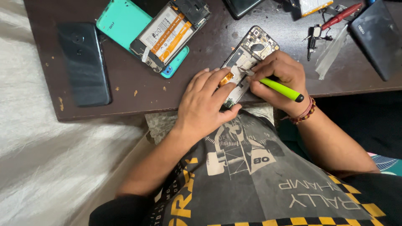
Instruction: The person repairs a disassembled smartphone lying on a wooden table, using a green-handled screwdriver to work on the internal components while holding the phone steady with the other hand. Other disassembled phones and tools are scattered on the table around the work area.
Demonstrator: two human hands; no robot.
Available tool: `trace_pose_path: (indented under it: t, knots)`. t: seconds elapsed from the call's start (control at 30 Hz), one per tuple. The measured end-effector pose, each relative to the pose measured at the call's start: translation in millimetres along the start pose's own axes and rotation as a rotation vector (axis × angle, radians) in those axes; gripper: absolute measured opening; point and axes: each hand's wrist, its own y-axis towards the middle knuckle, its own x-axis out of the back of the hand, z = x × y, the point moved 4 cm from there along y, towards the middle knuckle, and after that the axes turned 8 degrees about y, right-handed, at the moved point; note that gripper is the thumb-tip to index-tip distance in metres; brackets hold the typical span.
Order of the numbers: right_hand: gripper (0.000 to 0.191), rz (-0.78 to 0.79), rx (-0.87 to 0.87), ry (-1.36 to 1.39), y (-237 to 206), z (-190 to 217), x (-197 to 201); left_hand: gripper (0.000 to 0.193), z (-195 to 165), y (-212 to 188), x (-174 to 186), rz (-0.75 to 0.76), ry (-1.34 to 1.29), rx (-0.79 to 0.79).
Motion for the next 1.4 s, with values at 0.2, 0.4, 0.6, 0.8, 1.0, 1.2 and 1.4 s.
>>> trace_pose_path:
  t: [0.2,0.4,0.6,0.8,1.0,1.2,1.4]
  knots:
    - [0.019,0.017,-0.027,-0.025,0.2,2.2,-0.1,0.047,-0.2,0.2,0.5,0.003,-0.002,-0.002]
    - [0.020,0.016,-0.034,-0.047,0.8,2.0,-0.4,0.047,-0.3,-0.3,0.2,0.009,0.000,-0.001]
    - [0.019,0.024,-0.033,-0.054,2.0,2.2,-0.3,0.048,0.8,0.0,-0.4,-0.002,-0.003,-0.001]
    - [0.018,0.004,-0.012,-0.026,4.0,2.9,-1.6,0.049,1.2,0.3,-0.3,0.006,-0.003,-0.001]
    - [0.017,0.009,0.008,-0.010,5.7,3.0,-0.5,0.048,1.8,0.5,-0.9,0.003,0.000,-0.002]
    - [0.017,0.004,-0.001,-0.032,4.0,3.8,-1.9,0.047,1.7,0.0,-1.3,-0.001,-0.002,-0.002]
    - [0.017,0.005,-0.011,-0.042,3.5,3.6,-1.9,0.047,0.6,0.3,-0.2,0.001,-0.002,0.002]
